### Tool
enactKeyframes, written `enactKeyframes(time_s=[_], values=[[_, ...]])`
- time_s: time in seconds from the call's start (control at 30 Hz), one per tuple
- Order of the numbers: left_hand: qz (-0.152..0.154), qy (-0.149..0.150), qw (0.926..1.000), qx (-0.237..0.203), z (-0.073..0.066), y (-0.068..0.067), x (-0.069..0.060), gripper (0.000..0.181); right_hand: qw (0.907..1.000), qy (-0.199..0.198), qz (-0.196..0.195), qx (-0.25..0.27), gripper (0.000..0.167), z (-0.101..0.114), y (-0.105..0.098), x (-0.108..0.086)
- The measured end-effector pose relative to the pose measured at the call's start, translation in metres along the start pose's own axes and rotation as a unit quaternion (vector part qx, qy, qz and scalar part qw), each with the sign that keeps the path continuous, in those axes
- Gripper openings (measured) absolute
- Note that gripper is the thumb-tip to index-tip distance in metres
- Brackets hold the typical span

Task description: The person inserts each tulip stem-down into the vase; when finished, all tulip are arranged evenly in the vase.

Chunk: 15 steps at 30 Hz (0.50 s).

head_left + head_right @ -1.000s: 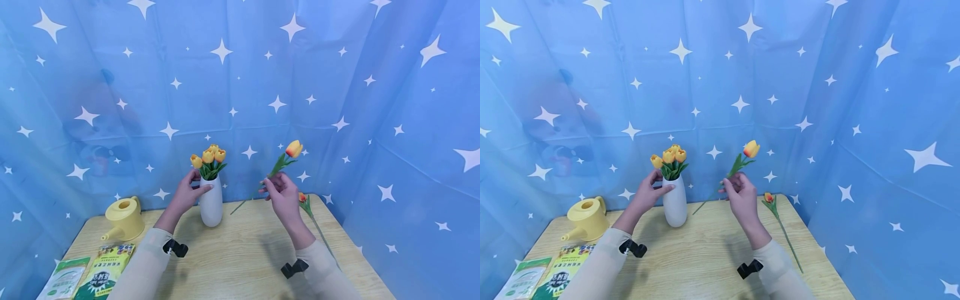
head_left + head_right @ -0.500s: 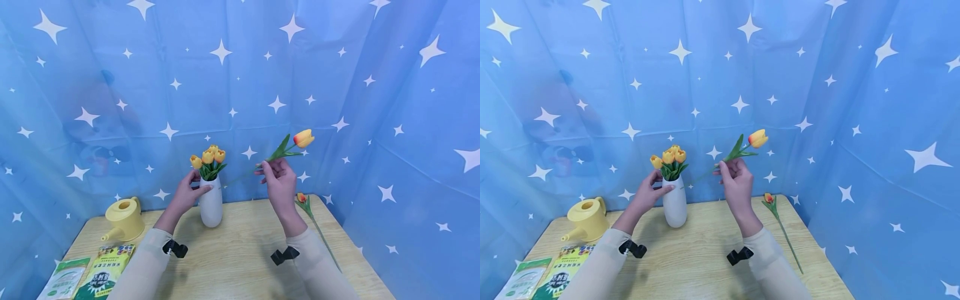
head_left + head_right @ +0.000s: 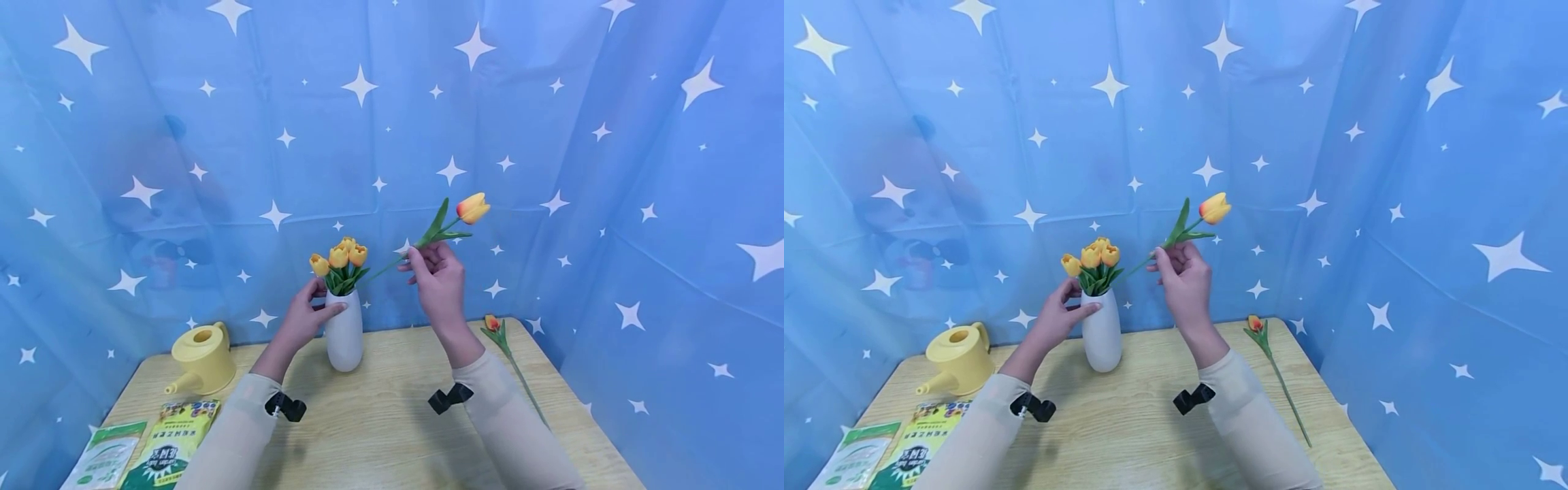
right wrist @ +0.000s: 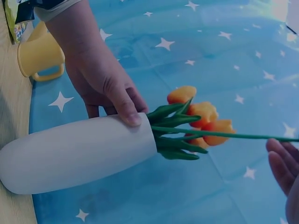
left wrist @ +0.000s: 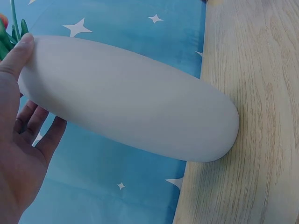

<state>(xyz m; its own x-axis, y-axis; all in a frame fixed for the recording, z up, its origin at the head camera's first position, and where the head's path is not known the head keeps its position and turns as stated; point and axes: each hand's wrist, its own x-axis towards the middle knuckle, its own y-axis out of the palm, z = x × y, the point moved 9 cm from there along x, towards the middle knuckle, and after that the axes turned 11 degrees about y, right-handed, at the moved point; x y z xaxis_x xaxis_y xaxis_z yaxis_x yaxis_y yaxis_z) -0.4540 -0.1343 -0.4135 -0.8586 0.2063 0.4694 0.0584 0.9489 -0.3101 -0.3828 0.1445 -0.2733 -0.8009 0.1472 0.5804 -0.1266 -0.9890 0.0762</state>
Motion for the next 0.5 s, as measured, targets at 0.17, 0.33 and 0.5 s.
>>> enactKeyframes(time_s=[0.17, 0.33, 0.5], values=[[0.002, -0.003, 1.0000, 0.003, 0.001, 0.001, 0.000, 0.057, 0.9998, 0.003, 0.009, -0.018, 0.018, -0.002, 0.008, 0.003], [0.002, -0.005, 1.0000, 0.002, 0.000, 0.000, 0.000, 0.056, 0.9994, 0.001, 0.026, -0.025, 0.018, -0.002, 0.017, 0.005], [0.003, -0.012, 0.9999, 0.004, 0.000, 0.000, 0.000, 0.057, 0.9990, 0.002, 0.029, -0.035, 0.012, -0.002, 0.024, 0.005]])
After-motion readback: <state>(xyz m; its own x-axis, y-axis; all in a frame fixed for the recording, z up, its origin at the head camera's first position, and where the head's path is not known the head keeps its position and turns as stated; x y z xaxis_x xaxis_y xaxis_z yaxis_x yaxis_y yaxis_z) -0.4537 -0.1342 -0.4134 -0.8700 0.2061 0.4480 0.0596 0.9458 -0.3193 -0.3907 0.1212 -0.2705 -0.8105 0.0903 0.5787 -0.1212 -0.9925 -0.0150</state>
